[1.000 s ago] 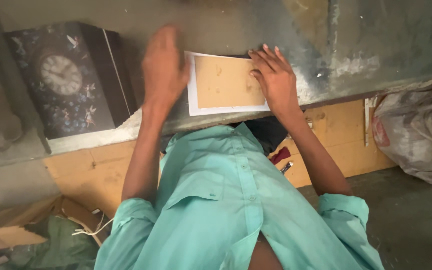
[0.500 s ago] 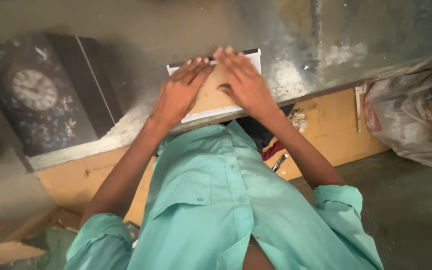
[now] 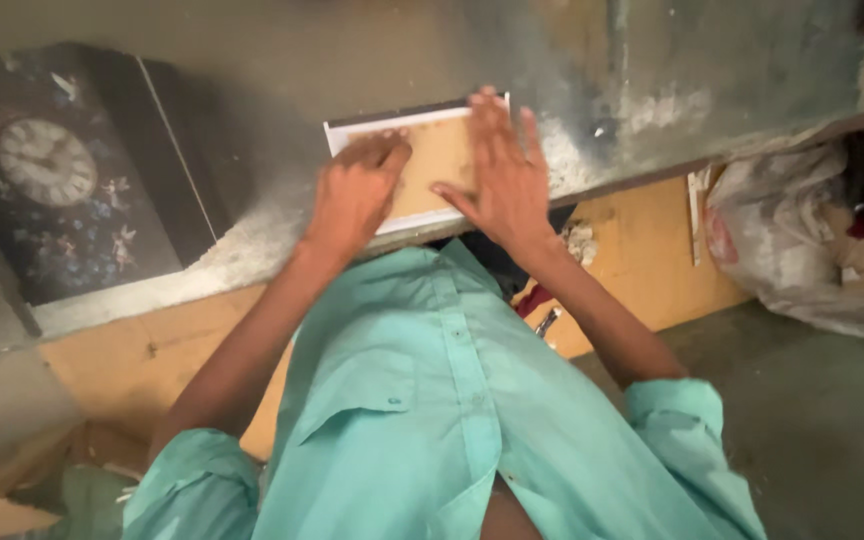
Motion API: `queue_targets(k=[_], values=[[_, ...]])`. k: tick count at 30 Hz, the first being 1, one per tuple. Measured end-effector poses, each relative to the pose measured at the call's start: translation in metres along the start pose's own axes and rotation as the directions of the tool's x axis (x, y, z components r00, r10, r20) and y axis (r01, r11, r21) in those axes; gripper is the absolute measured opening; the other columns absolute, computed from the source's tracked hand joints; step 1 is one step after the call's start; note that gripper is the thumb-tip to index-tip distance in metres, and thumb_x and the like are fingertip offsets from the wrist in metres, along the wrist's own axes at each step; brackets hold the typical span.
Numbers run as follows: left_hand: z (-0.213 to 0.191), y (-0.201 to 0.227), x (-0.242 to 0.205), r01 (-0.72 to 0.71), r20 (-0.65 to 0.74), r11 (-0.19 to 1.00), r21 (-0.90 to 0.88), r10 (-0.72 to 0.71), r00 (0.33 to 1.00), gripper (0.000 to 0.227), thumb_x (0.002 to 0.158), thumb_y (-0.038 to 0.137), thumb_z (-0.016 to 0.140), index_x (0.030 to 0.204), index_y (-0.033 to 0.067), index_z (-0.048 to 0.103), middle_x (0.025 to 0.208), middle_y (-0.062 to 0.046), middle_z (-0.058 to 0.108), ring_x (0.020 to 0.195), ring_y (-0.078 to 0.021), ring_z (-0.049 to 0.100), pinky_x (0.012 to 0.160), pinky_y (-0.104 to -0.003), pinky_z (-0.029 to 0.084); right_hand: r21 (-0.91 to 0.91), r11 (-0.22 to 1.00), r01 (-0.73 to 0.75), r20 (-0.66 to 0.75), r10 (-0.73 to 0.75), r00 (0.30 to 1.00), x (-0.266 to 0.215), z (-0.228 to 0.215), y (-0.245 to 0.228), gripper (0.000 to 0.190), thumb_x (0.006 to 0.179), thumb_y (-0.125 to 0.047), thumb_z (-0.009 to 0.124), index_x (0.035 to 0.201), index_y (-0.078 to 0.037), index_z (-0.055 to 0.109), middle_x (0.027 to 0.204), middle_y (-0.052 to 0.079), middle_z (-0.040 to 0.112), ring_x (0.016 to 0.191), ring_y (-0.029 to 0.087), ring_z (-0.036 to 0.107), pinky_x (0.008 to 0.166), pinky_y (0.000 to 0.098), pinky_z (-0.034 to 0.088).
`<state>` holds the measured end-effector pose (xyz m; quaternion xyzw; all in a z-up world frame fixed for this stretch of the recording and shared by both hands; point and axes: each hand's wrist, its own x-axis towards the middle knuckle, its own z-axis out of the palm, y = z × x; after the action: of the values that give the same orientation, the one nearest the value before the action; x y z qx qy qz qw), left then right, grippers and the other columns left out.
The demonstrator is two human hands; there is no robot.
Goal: The person assembles notebooks by inserting a beige inner sheet into a black cover with a clock design, pressing the edges to secure them, and stacking the finished units. The person also handles stacks of covers and inner sheets, aligning and organizing them on the table.
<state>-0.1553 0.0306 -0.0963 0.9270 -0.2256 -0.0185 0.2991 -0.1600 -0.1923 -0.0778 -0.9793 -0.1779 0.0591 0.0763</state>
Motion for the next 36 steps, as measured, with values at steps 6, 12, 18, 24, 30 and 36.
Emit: queue_targets(k=[6, 12, 18, 24, 30, 36], values=[[0.003, 0.036, 0.016, -0.052, -0.123, 0.997, 0.061, 0.06, 0.991, 0.082, 0.095, 0.053, 0.064, 0.145, -0.0101, 0.047, 0.155, -0.026, 0.043, 0.144, -0.0408, 0.04, 0.118, -0.054, 0.031, -0.001, 0.996, -0.091, 0.037, 0.091, 0.995, -0.01, -0.005, 0.008, 0.112, 0.093, -0.074, 0.056, 0.159, 0.012, 0.024, 0.166, 0.026, 0.028, 0.155, 0.035, 0.029, 0.127, 0.0563, 0.006], [-0.046, -0.006, -0.045, 0.263, -0.023, 0.918, 0.296, -0.268, 0.963, 0.089, 0.1, 0.058, 0.056, 0.158, -0.0062, 0.036, 0.166, -0.021, 0.033, 0.154, -0.0394, 0.028, 0.124, -0.057, 0.022, -0.047, 0.991, -0.122, -0.064, 0.119, 0.991, -0.014, 0.009, -0.027, 0.088, 0.096, -0.045, 0.063, 0.156, 0.01, 0.028, 0.164, 0.028, 0.029, 0.154, 0.042, 0.028, 0.123, 0.0609, 0.005], [0.009, 0.018, 0.001, 0.165, -0.131, 0.948, 0.273, -0.133, 0.982, 0.059, 0.101, 0.04, 0.056, 0.147, 0.0029, 0.051, 0.133, -0.022, 0.056, 0.127, -0.0383, 0.052, 0.113, -0.053, 0.036, 0.375, 0.926, -0.043, -0.111, 0.091, 0.99, -0.026, 0.038, -0.068, 0.068, 0.102, -0.021, 0.063, 0.158, 0.005, 0.035, 0.164, 0.021, 0.039, 0.156, 0.039, 0.035, 0.131, 0.0563, 0.019], [-0.039, 0.02, 0.04, 0.241, -0.009, 0.95, 0.2, -0.244, 0.97, 0.044, 0.102, 0.042, 0.058, 0.095, 0.0008, 0.072, 0.093, -0.022, 0.07, 0.092, -0.0398, 0.065, 0.085, -0.052, 0.047, 0.43, 0.897, -0.098, -0.514, 0.332, 0.791, -0.035, 0.039, -0.075, 0.099, 0.082, -0.043, 0.076, 0.152, 0.008, 0.028, 0.157, 0.033, 0.028, 0.146, 0.049, 0.028, 0.117, 0.0573, 0.017], [-0.073, 0.023, 0.023, 0.324, 0.298, 0.834, -0.447, -0.202, 0.933, 0.035, 0.1, 0.035, 0.066, 0.091, 0.0021, 0.074, 0.098, -0.02, 0.075, 0.088, -0.0328, 0.069, 0.078, -0.045, 0.052, 0.989, 0.001, 0.149, -0.132, 0.476, 0.87, -0.047, 0.057, -0.03, 0.077, 0.095, -0.023, 0.077, 0.149, 0.001, 0.028, 0.143, 0.019, 0.054, 0.128, 0.024, 0.053, 0.107, 0.0416, 0.043], [-0.1, 0.023, 0.013, 0.174, 0.191, 0.369, -0.913, 0.009, 0.982, 0.055, 0.081, 0.017, 0.082, 0.13, 0.0058, 0.059, 0.12, -0.007, 0.068, 0.107, -0.0148, 0.063, 0.094, -0.035, 0.051, 0.91, 0.307, -0.278, 0.273, 0.059, 0.96, -0.048, -0.029, 0.051, 0.034, 0.092, -0.023, 0.075, 0.118, -0.001, 0.072, 0.101, 0.014, 0.079, 0.089, 0.017, 0.07, 0.079, 0.0334, 0.056]])
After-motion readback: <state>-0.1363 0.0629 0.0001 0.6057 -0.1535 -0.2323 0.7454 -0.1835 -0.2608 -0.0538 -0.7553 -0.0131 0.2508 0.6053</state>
